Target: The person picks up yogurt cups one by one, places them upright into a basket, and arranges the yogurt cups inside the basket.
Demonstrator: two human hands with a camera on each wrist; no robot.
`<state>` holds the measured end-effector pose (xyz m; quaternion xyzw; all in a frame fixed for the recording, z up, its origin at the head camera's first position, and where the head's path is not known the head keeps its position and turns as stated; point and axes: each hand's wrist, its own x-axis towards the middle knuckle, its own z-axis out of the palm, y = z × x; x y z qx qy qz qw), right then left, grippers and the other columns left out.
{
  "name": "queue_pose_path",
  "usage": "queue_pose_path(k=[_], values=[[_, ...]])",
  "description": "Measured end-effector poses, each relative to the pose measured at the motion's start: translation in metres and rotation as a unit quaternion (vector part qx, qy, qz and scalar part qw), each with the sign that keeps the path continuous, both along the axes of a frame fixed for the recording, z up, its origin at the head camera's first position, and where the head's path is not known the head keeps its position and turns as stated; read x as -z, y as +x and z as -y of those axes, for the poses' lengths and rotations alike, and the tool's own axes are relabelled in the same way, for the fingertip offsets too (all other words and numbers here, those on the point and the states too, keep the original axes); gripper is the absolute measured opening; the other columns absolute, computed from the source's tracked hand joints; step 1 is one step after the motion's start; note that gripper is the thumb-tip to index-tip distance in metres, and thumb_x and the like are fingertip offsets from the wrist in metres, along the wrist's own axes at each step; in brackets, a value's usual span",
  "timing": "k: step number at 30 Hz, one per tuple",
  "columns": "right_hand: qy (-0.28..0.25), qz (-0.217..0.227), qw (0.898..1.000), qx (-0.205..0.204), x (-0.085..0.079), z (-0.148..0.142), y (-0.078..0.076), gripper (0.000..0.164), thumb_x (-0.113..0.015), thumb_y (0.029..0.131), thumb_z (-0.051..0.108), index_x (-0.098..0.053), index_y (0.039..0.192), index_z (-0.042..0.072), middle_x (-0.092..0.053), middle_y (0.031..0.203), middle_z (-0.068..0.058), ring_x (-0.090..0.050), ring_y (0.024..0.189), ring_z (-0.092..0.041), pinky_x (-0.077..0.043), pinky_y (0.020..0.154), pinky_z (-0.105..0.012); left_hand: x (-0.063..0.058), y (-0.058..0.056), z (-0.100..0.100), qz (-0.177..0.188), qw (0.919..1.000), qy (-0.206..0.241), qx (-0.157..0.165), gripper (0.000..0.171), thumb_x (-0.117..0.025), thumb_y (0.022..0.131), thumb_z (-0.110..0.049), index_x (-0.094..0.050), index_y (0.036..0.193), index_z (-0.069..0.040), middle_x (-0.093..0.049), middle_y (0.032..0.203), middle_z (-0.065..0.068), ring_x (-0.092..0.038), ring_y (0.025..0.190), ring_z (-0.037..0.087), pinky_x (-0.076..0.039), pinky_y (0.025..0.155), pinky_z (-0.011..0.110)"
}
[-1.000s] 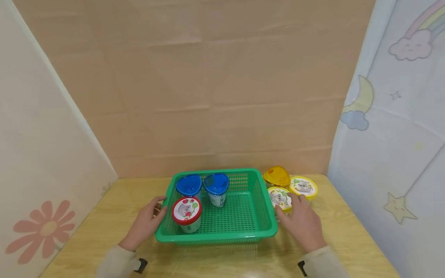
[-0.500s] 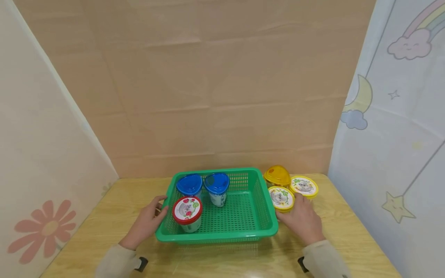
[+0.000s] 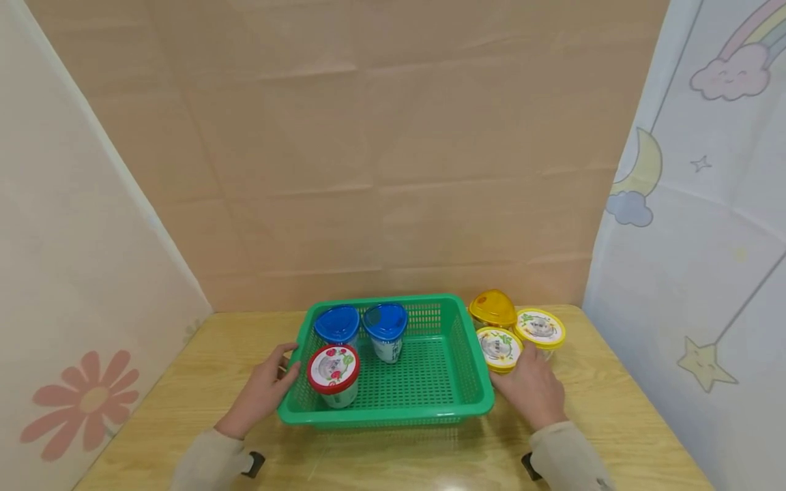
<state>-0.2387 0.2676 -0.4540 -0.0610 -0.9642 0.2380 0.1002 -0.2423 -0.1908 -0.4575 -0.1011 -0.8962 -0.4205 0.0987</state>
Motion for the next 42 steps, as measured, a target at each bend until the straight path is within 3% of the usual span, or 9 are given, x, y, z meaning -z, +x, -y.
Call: queue_pose_path(k=[23,31,42], values=[[-0.026,0.010,0.999,-0.026,0.010,-0.010,-0.008,0.107,-0.062,0.084,0.072,-0.031,0.146,-0.010,-0.052,0.130,-0.036,-0.060,0.106,-0.051,-0.052,0.069,-0.056,-0.001,0.002,-0.003,0.017,0.9998,0.011,0.004,0.046,-0.057,0.102,-0.014,-0.046,0.144,0.000,-0.059,0.090,0.004,-0.051,0.068,0.013,-0.045,0.060,0.025],[-0.039,0.031,0.998,-0.028,0.005,-0.014,-0.005,0.113,-0.062,0.082,0.074,-0.027,0.149,-0.010,-0.050,0.133,-0.035,-0.058,0.110,-0.049,-0.051,0.072,-0.054,0.000,0.000,-0.001,0.014,0.9998,0.014,0.006,0.045,-0.058,0.102,-0.016,-0.046,0.144,-0.003,-0.062,0.093,0.005,-0.053,0.071,0.012,-0.048,0.063,0.026],[-0.044,0.046,0.998,-0.029,-0.012,-0.018,0.012,0.110,-0.063,0.081,0.074,-0.030,0.146,-0.008,-0.058,0.126,-0.034,-0.064,0.099,-0.042,-0.050,0.063,-0.044,0.000,-0.001,0.001,0.018,0.9996,0.019,0.008,0.047,-0.059,0.102,-0.014,-0.045,0.145,-0.002,-0.065,0.097,0.007,-0.058,0.076,0.012,-0.051,0.068,0.027]])
